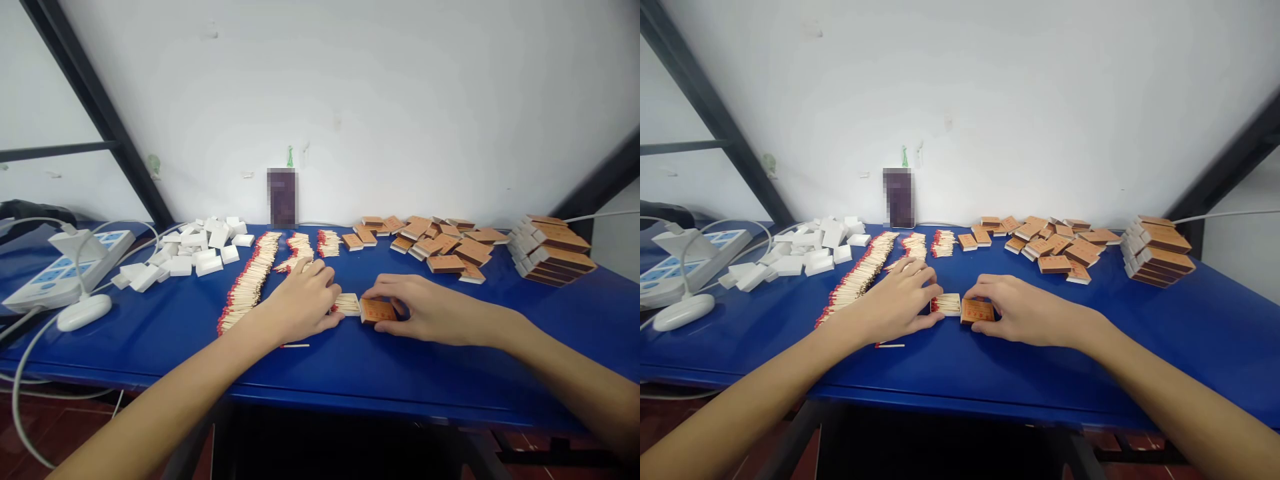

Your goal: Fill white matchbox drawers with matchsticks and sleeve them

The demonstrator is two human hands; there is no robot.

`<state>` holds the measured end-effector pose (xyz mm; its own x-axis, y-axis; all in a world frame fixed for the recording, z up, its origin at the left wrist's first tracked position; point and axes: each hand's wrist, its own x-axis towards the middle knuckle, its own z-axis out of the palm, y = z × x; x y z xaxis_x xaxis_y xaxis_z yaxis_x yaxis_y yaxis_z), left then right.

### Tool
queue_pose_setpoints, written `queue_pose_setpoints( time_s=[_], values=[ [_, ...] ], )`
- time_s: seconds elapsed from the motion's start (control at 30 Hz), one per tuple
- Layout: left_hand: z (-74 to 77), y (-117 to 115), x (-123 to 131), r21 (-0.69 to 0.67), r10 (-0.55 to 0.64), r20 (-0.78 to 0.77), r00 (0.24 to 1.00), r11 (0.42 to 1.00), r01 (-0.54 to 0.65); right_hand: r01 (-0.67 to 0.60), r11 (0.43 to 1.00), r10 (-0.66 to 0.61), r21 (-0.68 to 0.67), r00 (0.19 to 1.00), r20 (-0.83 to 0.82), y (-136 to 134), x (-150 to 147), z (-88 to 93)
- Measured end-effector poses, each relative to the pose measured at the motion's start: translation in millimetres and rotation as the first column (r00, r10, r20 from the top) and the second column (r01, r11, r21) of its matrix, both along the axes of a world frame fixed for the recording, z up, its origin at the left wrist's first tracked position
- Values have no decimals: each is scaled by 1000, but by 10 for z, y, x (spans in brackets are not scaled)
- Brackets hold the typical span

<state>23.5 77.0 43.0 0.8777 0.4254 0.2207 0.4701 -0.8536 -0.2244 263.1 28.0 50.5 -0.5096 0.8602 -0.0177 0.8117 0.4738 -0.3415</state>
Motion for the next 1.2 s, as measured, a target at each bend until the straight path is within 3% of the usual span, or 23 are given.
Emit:
queue_pose_setpoints(
  time_s=[0.2, 0.5, 0.67, 0.9, 1.07, 1.13, 1.2],
  values=[
    [5, -7, -10, -74, -15, 21, 1000, 997, 16, 7, 999, -7, 45, 1000, -6, 2, -41, -58],
    [20, -27, -1, -195, -13, 19, 1000, 981, 17, -30, 1000, 29, -9, 998, -52, 13, -35, -25],
    [6, -109, 58, -278, -37, 49, 998, 959, 49, -36, 999, 38, 14, 994, -106, 20, -81, -101],
    [-27, -177, 106, -303, -44, 88, 995, 950, 69, -34, 998, 39, 45, 992, -123, -13, -86, -164],
    [115, -282, -184, -299, -21, 214, 977, 951, 85, 58, 993, -48, 103, 994, -98, -183, 107, -132],
    [170, -333, -443, -279, 17, 270, 963, 958, 62, 146, 973, -135, 178, 988, -75, -279, 337, -123],
    [188, -362, -763, -243, 99, 317, 943, 970, -20, 276, 913, -266, 300, 961, -73, -382, 677, -114]
  ],
)
